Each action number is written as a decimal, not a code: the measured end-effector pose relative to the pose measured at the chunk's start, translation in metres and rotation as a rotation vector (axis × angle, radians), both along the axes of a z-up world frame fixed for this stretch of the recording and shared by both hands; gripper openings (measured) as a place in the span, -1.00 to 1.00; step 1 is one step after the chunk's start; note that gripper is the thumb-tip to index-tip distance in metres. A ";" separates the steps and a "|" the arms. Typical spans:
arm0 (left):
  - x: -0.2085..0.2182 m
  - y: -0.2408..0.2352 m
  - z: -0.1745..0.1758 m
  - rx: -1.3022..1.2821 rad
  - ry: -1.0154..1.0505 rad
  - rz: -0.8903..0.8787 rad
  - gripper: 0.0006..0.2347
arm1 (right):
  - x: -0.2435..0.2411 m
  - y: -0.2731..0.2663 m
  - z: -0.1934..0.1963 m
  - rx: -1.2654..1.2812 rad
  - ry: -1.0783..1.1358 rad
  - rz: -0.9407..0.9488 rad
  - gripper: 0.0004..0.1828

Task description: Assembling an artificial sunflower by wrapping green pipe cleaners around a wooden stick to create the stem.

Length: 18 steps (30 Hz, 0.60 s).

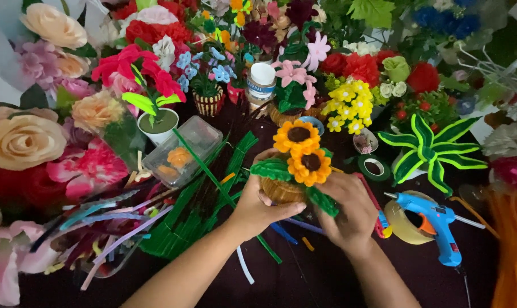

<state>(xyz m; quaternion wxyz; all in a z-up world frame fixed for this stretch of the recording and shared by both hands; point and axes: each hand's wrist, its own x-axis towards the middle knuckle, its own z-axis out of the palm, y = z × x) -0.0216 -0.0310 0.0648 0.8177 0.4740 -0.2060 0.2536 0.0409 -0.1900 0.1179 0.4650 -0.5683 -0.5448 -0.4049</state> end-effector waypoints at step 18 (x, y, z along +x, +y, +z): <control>-0.019 0.007 0.029 0.437 0.169 0.396 -0.48 | 0.003 -0.003 -0.001 -0.049 -0.130 -0.156 -0.85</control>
